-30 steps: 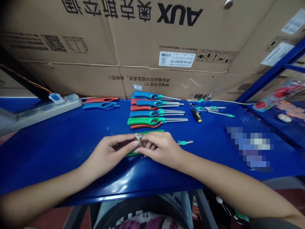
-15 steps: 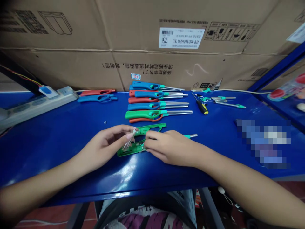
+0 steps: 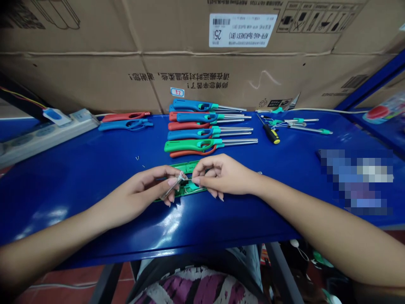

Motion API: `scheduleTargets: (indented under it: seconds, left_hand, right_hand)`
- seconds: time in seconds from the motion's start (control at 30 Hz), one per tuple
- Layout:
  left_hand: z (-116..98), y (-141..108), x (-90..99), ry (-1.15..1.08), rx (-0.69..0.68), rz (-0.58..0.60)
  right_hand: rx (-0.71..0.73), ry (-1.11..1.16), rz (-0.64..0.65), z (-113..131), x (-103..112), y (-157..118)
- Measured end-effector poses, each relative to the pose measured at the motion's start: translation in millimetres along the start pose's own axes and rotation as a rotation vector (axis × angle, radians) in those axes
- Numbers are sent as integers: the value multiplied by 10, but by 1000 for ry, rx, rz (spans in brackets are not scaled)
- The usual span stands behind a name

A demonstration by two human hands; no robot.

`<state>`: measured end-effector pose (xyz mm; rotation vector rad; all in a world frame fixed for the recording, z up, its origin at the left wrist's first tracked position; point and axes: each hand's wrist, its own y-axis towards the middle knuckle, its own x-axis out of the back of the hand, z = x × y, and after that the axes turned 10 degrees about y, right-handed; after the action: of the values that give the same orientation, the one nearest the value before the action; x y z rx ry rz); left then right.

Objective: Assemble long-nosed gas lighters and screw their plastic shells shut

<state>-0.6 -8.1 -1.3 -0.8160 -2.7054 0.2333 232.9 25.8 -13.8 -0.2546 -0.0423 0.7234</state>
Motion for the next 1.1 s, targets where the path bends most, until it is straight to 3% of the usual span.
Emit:
scheduleTargets:
  seconds: [0.73, 1.1]
  left_hand:
    - [17, 15, -10, 20, 22, 8]
    - [-3, 7, -12, 44, 50, 5]
  right_hand:
    - [156, -18, 21, -73, 45, 10]
    - [128, -80, 13, -38, 38, 1]
